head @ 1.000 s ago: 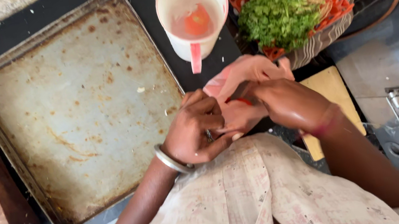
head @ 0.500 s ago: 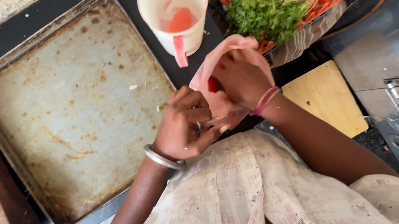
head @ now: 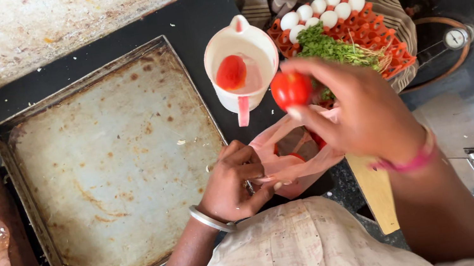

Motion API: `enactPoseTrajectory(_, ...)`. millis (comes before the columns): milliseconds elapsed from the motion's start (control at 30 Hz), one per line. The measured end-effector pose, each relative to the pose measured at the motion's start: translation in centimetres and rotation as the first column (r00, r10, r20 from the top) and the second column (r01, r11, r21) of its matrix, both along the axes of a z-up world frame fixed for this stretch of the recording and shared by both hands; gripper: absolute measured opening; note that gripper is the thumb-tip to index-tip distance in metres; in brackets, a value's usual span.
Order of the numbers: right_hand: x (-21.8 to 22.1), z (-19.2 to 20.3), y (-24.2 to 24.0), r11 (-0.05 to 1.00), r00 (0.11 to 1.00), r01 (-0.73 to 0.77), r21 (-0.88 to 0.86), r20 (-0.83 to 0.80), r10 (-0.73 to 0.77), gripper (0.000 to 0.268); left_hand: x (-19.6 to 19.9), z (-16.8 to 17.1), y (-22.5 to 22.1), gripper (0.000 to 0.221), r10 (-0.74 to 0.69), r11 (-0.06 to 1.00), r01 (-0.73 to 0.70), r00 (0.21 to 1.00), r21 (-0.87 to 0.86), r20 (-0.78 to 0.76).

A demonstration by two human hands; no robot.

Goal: The person fills a jug with water at a tap, then transfers tomatoes from a plastic bag into the water-filled jug by hand before carrying the jug to a work counter.

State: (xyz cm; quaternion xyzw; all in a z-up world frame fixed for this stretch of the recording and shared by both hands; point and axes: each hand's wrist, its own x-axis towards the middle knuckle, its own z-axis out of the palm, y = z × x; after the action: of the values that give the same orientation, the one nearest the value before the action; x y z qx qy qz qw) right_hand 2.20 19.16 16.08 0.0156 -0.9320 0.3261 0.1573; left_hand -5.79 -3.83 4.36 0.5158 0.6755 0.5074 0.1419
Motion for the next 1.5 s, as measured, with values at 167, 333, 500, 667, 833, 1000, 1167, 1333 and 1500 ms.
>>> enactPoseTrajectory(167,-6.8,-2.1,0.3,0.959,0.999,-0.025,0.284,-0.031,0.035,0.045,-0.1,-0.4,0.2,0.018,-0.008,1.0,0.008,1.0,-0.03,-0.003)
enactPoseTrajectory(333,-7.3,-3.2,0.7,0.93,0.993,-0.039,0.365,-0.089,0.076,0.039,-0.4,-0.8,-0.2,0.02,-0.014,0.999,0.015,1.0,-0.031,0.027)
enactPoseTrajectory(500,0.0,-3.1,1.2,0.995,0.955,0.101,0.02,0.278,-0.102,0.012,-0.7,-0.3,-0.5,0.02,0.02,0.999,-0.019,0.999,0.046,-0.037)
enactPoseTrajectory(667,3.1,-9.3,-1.0,0.997,0.934,-0.069,0.034,0.355,0.052,0.014,-1.2,0.7,-0.1,0.021,-0.144,0.985,0.151,0.986,0.081,-0.082)
enactPoseTrajectory(833,3.9,-13.3,-2.0,0.997,0.872,0.014,0.072,0.488,-0.047,0.022,-0.5,1.9,-0.4,0.03,-0.232,0.971,0.22,0.959,-0.092,-0.162)
enactPoseTrajectory(1000,1.6,-15.7,-2.7,0.999,0.987,-0.046,0.001,0.151,0.046,0.016,-0.2,2.7,-0.4,0.035,-0.161,0.986,0.152,0.975,-0.07,-0.156)
enactPoseTrajectory(1167,0.3,-15.4,-4.1,0.993,0.817,0.036,0.11,0.569,-0.092,0.02,-0.1,2.5,-0.3,0.032,-0.128,0.992,0.129,0.973,-0.01,-0.19)
enactPoseTrajectory(1333,2.2,-11.2,-1.9,1.0,0.965,0.006,-0.006,0.263,-0.004,0.031,-0.6,1.9,-0.4,0.034,-0.054,0.999,0.054,0.987,-0.007,-0.151)
enactPoseTrajectory(1500,4.7,-4.5,-0.9,0.996,0.977,0.074,-0.047,0.204,-0.063,0.044,-1.8,1.0,-0.1,0.032,-0.014,0.999,0.007,0.988,-0.047,-0.157)
